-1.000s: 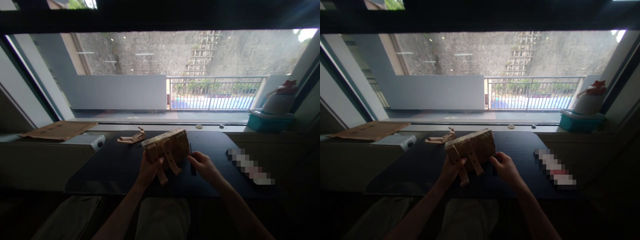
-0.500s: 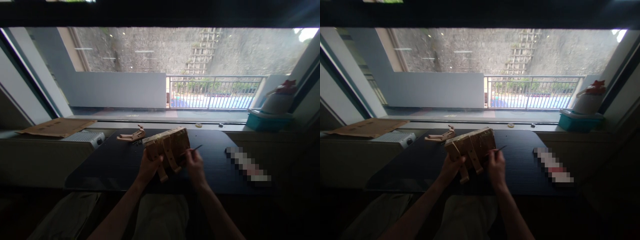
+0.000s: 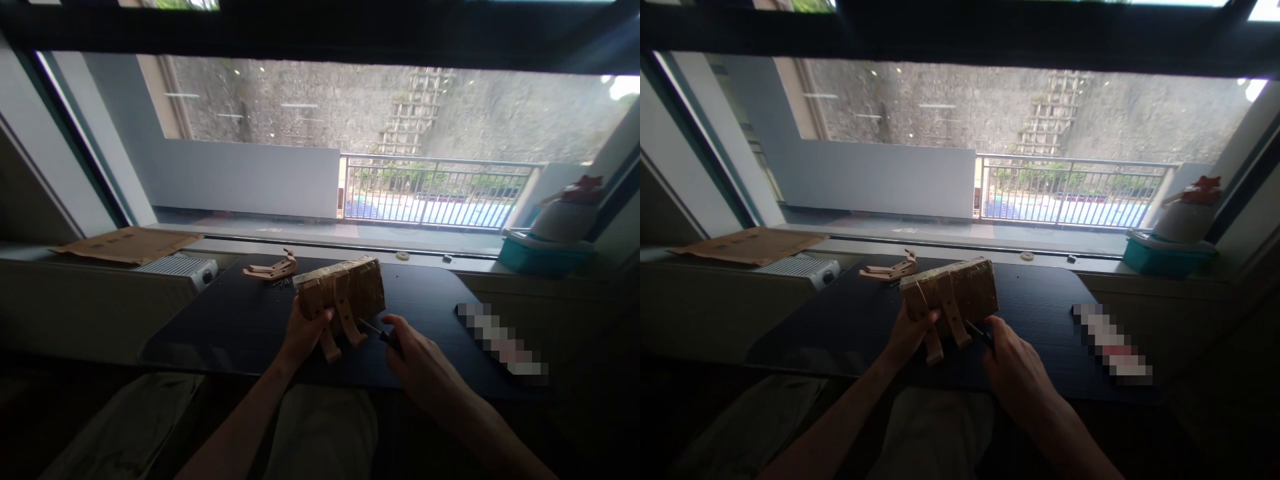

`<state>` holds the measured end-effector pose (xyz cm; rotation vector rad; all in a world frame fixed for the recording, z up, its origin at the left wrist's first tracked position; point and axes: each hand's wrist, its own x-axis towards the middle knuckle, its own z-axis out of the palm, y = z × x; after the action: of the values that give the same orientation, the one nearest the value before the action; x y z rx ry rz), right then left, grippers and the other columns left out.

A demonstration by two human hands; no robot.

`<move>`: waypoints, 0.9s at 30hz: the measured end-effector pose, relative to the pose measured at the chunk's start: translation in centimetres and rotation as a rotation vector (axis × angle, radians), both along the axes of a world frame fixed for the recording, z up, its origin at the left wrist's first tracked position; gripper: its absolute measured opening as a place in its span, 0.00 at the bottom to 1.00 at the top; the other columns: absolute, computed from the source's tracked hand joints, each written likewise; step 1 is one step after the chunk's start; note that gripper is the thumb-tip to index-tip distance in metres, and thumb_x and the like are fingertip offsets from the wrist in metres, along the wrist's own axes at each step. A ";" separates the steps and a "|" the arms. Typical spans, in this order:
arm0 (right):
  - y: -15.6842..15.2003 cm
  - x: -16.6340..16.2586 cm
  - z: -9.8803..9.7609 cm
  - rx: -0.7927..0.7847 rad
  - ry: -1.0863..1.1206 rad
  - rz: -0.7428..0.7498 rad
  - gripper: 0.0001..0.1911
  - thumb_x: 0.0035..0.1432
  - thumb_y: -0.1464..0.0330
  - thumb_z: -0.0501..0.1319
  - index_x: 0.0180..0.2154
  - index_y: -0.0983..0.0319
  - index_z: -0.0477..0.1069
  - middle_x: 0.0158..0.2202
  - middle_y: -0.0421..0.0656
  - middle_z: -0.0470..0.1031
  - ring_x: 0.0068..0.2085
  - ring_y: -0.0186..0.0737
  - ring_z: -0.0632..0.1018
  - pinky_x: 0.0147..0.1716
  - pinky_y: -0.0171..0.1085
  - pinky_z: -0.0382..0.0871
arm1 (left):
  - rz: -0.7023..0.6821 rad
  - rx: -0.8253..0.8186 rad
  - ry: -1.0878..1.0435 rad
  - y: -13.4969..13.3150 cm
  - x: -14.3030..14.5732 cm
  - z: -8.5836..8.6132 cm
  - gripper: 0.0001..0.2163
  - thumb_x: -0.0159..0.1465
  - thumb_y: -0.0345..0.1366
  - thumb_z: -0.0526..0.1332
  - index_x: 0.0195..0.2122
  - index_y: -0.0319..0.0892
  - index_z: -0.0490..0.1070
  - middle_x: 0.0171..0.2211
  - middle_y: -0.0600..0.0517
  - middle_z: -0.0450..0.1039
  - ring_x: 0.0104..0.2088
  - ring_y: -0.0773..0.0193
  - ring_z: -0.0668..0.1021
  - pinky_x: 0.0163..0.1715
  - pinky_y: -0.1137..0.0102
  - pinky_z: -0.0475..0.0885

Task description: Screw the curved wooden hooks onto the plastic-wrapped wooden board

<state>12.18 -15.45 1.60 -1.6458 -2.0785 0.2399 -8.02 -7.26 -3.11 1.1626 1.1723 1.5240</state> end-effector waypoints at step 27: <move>0.4 -2.9 -0.2 0.337 -0.501 0.104 0.14 0.57 0.77 0.53 0.43 0.60 0.70 0.28 0.42 0.71 0.26 0.35 0.72 0.21 0.34 0.50 | 0.041 0.051 0.126 0.7 -0.5 -1.2 0.24 0.45 0.39 0.69 0.42 0.41 0.65 0.33 0.54 0.73 0.33 0.62 0.76 0.31 0.70 0.71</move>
<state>9.33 -15.04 1.43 -1.4960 -2.3964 -0.5162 -8.54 -6.59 -4.28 1.2918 1.2542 1.5370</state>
